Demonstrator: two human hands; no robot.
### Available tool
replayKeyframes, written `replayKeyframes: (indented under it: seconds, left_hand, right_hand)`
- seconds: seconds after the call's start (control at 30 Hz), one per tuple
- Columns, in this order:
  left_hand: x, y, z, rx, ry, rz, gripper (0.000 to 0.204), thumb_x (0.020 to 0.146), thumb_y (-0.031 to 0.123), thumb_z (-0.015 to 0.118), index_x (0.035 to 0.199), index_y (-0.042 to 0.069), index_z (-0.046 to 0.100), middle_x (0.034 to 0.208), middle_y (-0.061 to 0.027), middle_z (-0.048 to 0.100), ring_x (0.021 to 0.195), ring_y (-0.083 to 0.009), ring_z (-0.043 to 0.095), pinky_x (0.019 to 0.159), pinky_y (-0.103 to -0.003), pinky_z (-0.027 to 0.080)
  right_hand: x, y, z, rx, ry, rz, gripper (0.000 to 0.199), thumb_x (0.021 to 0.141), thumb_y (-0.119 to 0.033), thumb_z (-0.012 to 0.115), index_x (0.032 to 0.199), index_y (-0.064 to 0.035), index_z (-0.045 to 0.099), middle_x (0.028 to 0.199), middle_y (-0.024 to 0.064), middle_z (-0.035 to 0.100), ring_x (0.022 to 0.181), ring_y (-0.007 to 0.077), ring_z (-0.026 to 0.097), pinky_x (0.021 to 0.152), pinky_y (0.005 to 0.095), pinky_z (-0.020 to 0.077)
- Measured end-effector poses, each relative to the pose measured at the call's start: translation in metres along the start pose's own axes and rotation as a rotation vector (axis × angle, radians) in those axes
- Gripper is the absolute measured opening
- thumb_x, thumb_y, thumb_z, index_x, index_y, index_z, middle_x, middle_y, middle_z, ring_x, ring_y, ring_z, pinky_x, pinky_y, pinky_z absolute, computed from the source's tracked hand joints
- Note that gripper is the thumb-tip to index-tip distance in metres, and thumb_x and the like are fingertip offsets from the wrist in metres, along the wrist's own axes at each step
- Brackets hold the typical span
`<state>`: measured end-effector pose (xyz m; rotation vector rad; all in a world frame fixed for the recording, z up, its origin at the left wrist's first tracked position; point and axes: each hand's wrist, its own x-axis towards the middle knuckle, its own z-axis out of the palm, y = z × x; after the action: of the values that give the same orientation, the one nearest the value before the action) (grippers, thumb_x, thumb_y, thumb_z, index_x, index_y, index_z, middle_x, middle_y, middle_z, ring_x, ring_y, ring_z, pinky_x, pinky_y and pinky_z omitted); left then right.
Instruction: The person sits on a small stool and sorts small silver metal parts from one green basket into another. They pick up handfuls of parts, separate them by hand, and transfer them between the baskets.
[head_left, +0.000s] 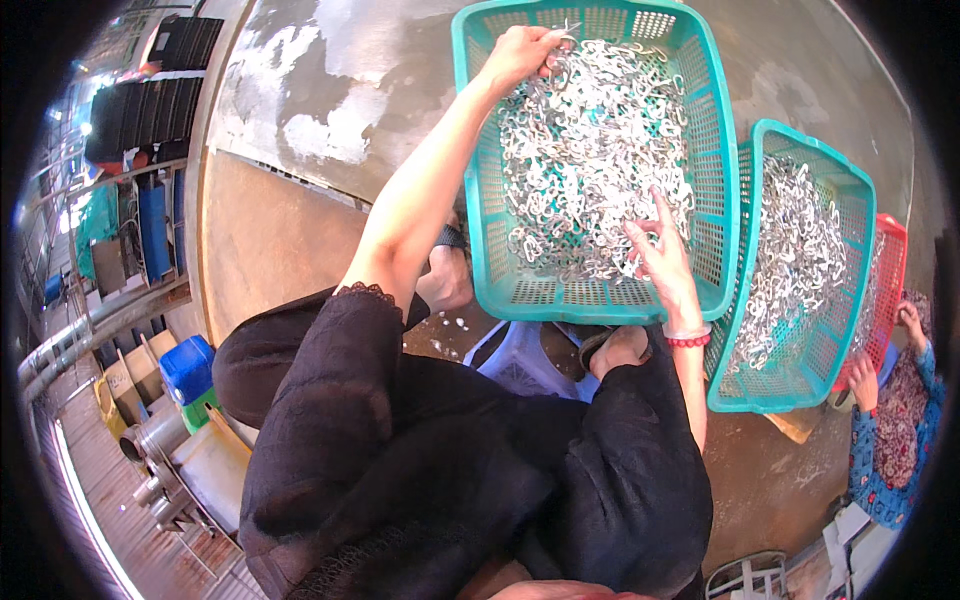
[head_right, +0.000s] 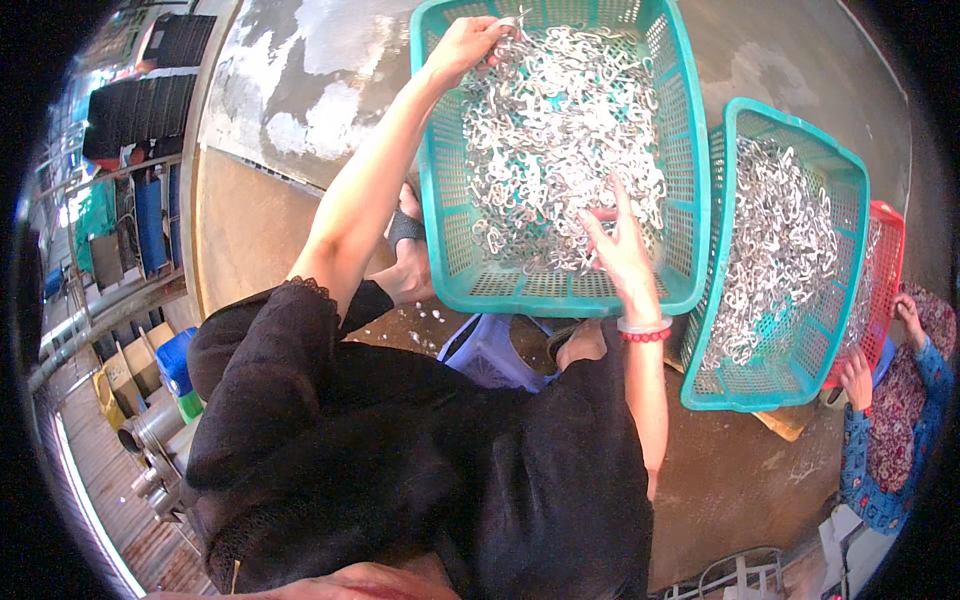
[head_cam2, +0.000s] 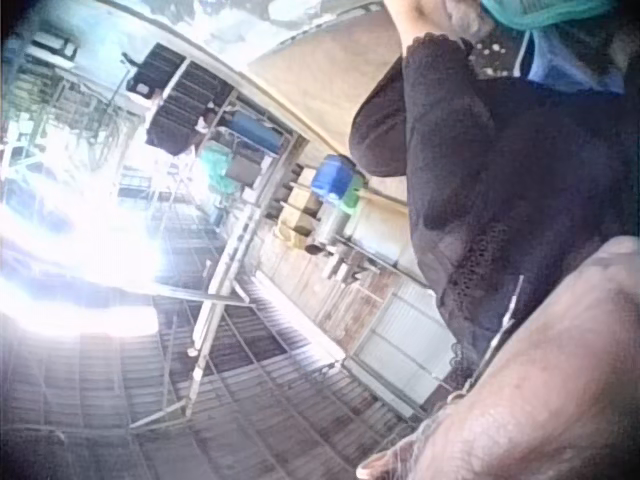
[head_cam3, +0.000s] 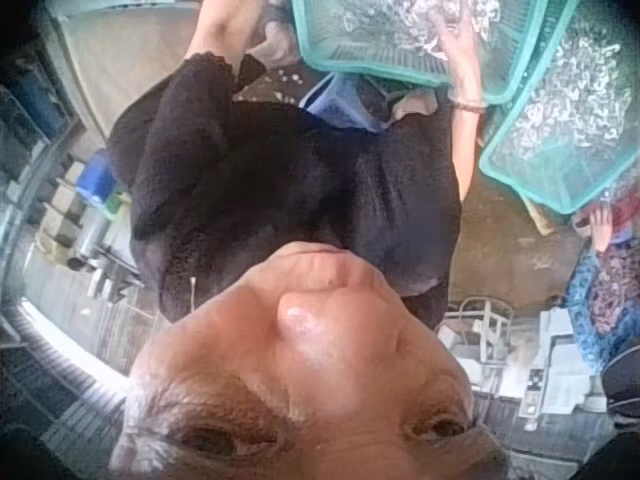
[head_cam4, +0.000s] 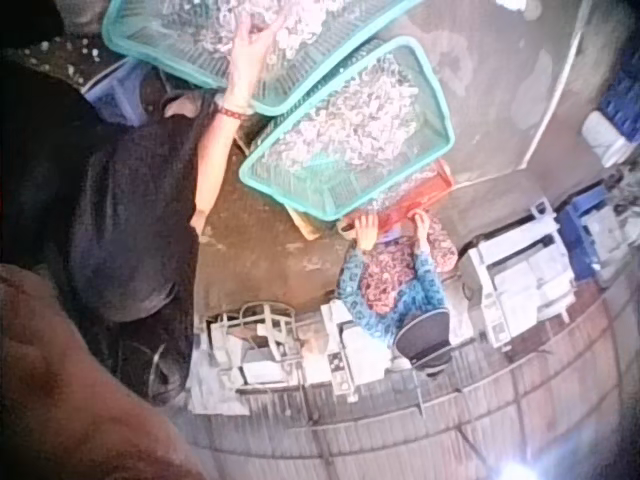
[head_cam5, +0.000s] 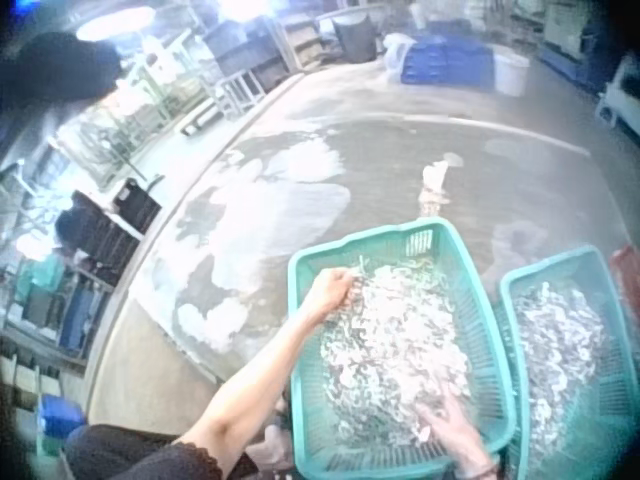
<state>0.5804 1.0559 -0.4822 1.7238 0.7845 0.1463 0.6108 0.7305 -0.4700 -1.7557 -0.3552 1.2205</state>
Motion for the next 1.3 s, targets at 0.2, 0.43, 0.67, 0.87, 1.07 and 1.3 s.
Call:
replayKeyframes:
  seconds: [0.2,0.43,0.67,0.87,1.07,1.3]
  left_hand:
    - [-0.027,0.056,0.005,-0.347,-0.275,0.001,0.032,0.090,0.035,0.050,0.095,0.006,0.062,0.077,-0.0029,0.062,0.059,-0.0056,0.050,0.051,-0.016,0.042]
    - [-0.021,0.068,0.001,-0.146,-0.279,0.130,0.037,0.086,0.034,0.055,0.104,0.002,0.061,0.090,-0.0130,0.062,0.081,-0.0203,0.061,0.071,-0.031,0.051]
    - [0.003,0.000,0.004,0.682,0.265,0.317,0.048,0.083,0.040,0.056,0.113,0.003,0.055,0.094,-0.0217,0.061,0.087,-0.0338,0.060,0.078,-0.041,0.049]
    - [-0.073,0.026,0.073,0.022,-0.400,0.040,0.045,0.084,0.025,0.059,0.121,0.003,0.048,0.095,-0.0142,0.062,0.085,-0.0168,0.061,0.061,-0.026,0.054]
    - [-0.089,0.041,0.082,0.430,-0.102,0.431,0.023,0.080,0.020,0.062,0.095,0.002,0.062,0.076,-0.0105,0.065,0.068,-0.0143,0.063,0.059,-0.028,0.050]
    - [-0.127,0.072,0.076,0.112,0.130,0.455,0.020,0.077,0.009,0.064,0.097,0.006,0.061,0.074,-0.0063,0.064,0.063,-0.0112,0.062,0.056,-0.025,0.048]
  right_hand:
    - [0.057,-0.060,-0.002,0.003,-0.141,-0.191,0.092,0.076,-0.041,0.067,0.141,-0.0096,0.009,0.140,0.0253,0.019,0.128,0.0345,0.026,0.088,0.0442,0.0435]
    - [0.099,-0.113,0.009,0.690,-0.110,-0.292,0.038,0.085,-0.016,0.060,0.117,-0.0031,0.046,0.093,0.0084,0.059,0.079,0.0199,0.060,0.064,0.0290,0.0515]
    - [0.116,-0.046,-0.027,0.627,0.040,-0.130,0.023,0.088,-0.027,0.056,0.099,-0.0068,0.056,0.072,0.0026,0.055,0.057,0.0101,0.050,0.046,0.0213,0.0407]
    - [0.094,-0.042,-0.014,0.981,-0.042,-0.108,0.022,0.085,-0.024,0.059,0.099,-0.0096,0.050,0.089,0.0070,0.056,0.071,0.0176,0.056,0.063,0.0351,0.0499]
    - [0.073,-0.044,-0.026,0.887,0.082,-0.144,0.026,0.080,-0.007,0.062,0.097,-0.0091,0.043,0.093,0.0095,0.059,0.087,0.0239,0.059,0.067,0.0359,0.0512]
    - [0.053,-0.053,-0.015,1.014,-0.056,-0.187,0.031,0.087,-0.017,0.057,0.111,-0.0019,0.046,0.097,0.0169,0.058,0.089,0.0300,0.061,0.071,0.0373,0.0539]
